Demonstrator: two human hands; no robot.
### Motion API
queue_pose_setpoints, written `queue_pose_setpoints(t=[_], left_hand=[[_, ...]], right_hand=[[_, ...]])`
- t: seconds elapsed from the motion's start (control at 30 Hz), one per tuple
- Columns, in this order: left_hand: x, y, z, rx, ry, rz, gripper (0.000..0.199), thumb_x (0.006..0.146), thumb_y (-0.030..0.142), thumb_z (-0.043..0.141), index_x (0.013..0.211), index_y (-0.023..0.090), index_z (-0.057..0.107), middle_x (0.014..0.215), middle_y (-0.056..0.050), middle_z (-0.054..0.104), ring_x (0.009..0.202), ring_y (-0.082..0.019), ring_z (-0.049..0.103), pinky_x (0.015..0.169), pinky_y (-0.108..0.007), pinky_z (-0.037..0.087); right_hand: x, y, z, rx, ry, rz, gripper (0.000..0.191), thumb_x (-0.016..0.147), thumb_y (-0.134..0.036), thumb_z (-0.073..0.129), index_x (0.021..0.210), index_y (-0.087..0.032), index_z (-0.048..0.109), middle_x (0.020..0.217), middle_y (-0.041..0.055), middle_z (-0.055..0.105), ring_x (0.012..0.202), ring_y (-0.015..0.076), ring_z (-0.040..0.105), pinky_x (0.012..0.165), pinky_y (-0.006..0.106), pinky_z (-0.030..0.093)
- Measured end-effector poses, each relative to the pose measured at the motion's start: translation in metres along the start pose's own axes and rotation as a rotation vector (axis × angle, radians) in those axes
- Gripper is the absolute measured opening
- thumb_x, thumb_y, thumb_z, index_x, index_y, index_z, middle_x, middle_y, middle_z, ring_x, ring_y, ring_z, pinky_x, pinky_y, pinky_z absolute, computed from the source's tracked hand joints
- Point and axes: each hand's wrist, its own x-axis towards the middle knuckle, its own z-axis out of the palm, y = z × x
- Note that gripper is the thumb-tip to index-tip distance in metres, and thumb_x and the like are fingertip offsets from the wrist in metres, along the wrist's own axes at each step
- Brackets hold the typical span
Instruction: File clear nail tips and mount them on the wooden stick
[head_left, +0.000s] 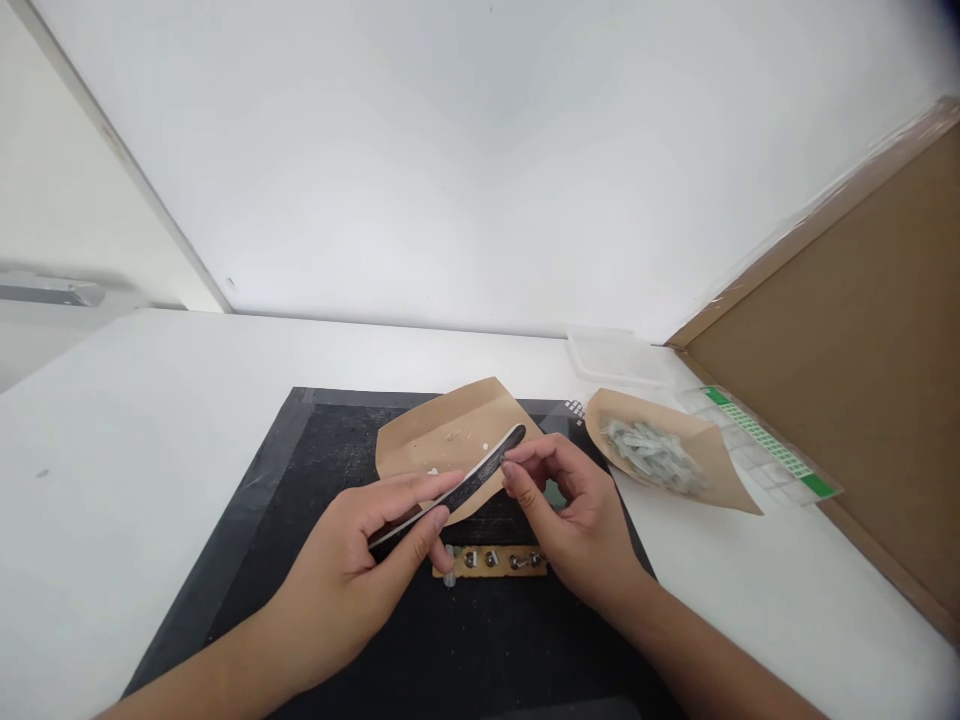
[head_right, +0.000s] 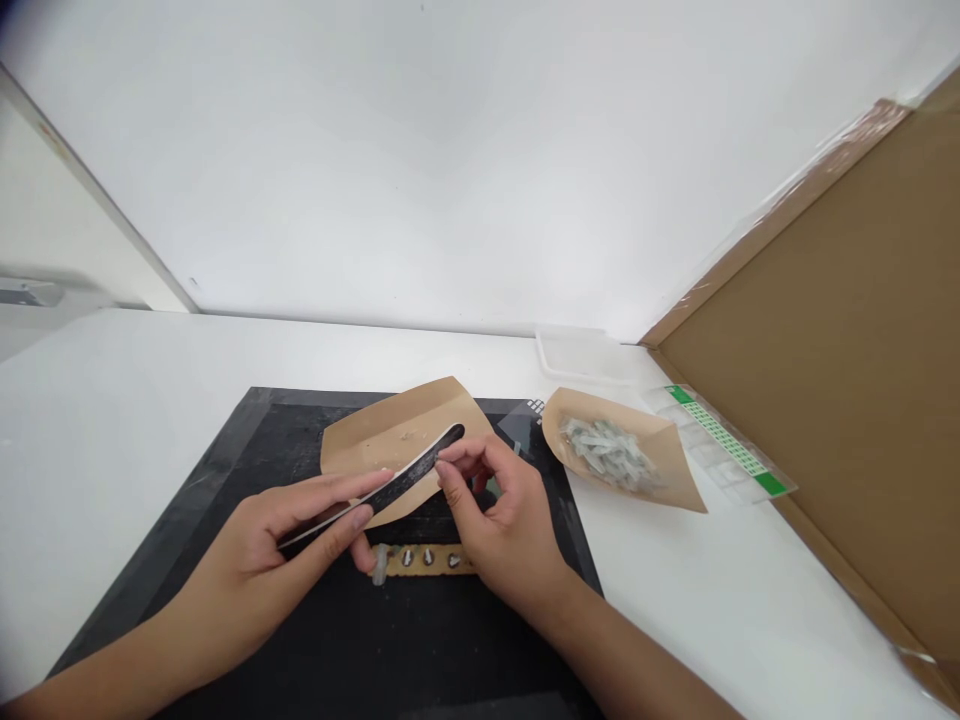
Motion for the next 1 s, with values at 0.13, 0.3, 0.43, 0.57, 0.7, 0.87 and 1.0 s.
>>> queue_pose_setpoints(t=[0.13, 0.3, 0.43, 0.57, 0.7, 0.87, 1.0], left_hand=[[0.0014, -0.0005, -0.0004, 0.036, 0.000, 0.055, 0.034, 0.105, 0.026, 0.057, 0.136, 0.026, 0.072, 0.072, 0.006, 0.078, 0.083, -0.015, 0.078, 0.103, -0.031, 0.057], [0.0010, -0.0033, 0.0003, 0.087, -0.046, 0.247, 0.046, 0.105, 0.015, 0.053, 0.148, 0.031, 0.061, 0.080, 0.005, 0.077, 0.085, -0.012, 0.076, 0.098, -0.025, 0.059], [-0.0015, -0.0076, 0.0021, 0.141, -0.024, 0.315, 0.053, 0.104, 0.010, 0.051, 0.151, 0.033, 0.056, 0.085, 0.003, 0.076, 0.079, -0.009, 0.076, 0.093, -0.022, 0.062], [-0.0028, -0.0094, 0.0023, 0.164, -0.016, 0.318, 0.053, 0.104, 0.010, 0.051, 0.151, 0.033, 0.056, 0.088, 0.002, 0.076, 0.081, -0.010, 0.078, 0.086, -0.019, 0.063], [-0.0024, -0.0094, 0.0020, 0.161, -0.015, 0.317, 0.054, 0.104, 0.010, 0.050, 0.151, 0.034, 0.055, 0.087, 0.002, 0.076, 0.080, -0.010, 0.078, 0.086, -0.019, 0.063], [-0.0019, -0.0093, 0.0027, 0.160, -0.008, 0.314, 0.051, 0.103, 0.011, 0.052, 0.150, 0.031, 0.058, 0.088, 0.000, 0.078, 0.079, -0.012, 0.078, 0.088, -0.023, 0.064], [-0.0019, -0.0088, 0.0022, 0.134, -0.016, 0.289, 0.051, 0.104, 0.012, 0.052, 0.151, 0.033, 0.057, 0.085, 0.002, 0.077, 0.081, -0.011, 0.077, 0.094, -0.024, 0.062]], right_hand=[[-0.0005, 0.0028, -0.0010, 0.019, 0.008, 0.002, 0.012, 0.100, -0.033, 0.068, 0.095, -0.022, 0.070, 0.081, 0.0020, 0.068, 0.074, 0.0173, 0.064, 0.070, 0.031, 0.054], [-0.0020, 0.0036, -0.0020, 0.023, -0.010, -0.006, 0.015, 0.100, -0.033, 0.067, 0.090, -0.021, 0.067, 0.081, 0.0022, 0.067, 0.074, 0.0171, 0.061, 0.070, 0.031, 0.053], [-0.0025, 0.0032, -0.0025, 0.014, -0.021, -0.009, 0.016, 0.100, -0.033, 0.067, 0.090, -0.021, 0.066, 0.081, 0.0020, 0.067, 0.073, 0.0168, 0.060, 0.070, 0.031, 0.052], [-0.0021, 0.0027, -0.0036, -0.013, -0.006, -0.022, 0.017, 0.100, -0.033, 0.066, 0.089, -0.021, 0.066, 0.080, 0.0021, 0.067, 0.072, 0.0169, 0.060, 0.069, 0.031, 0.052], [-0.0019, 0.0022, -0.0047, -0.055, -0.010, -0.069, 0.015, 0.100, -0.030, 0.066, 0.088, -0.022, 0.066, 0.078, 0.0012, 0.066, 0.071, 0.0166, 0.060, 0.068, 0.030, 0.051], [-0.0025, 0.0021, -0.0033, -0.093, -0.042, -0.112, 0.012, 0.099, -0.028, 0.065, 0.088, -0.022, 0.066, 0.076, 0.0001, 0.065, 0.067, 0.0162, 0.060, 0.065, 0.031, 0.049], [-0.0015, 0.0026, -0.0030, -0.104, 0.006, -0.134, 0.007, 0.098, -0.025, 0.066, 0.091, -0.022, 0.066, 0.080, 0.0007, 0.067, 0.069, 0.0160, 0.061, 0.067, 0.031, 0.050]])
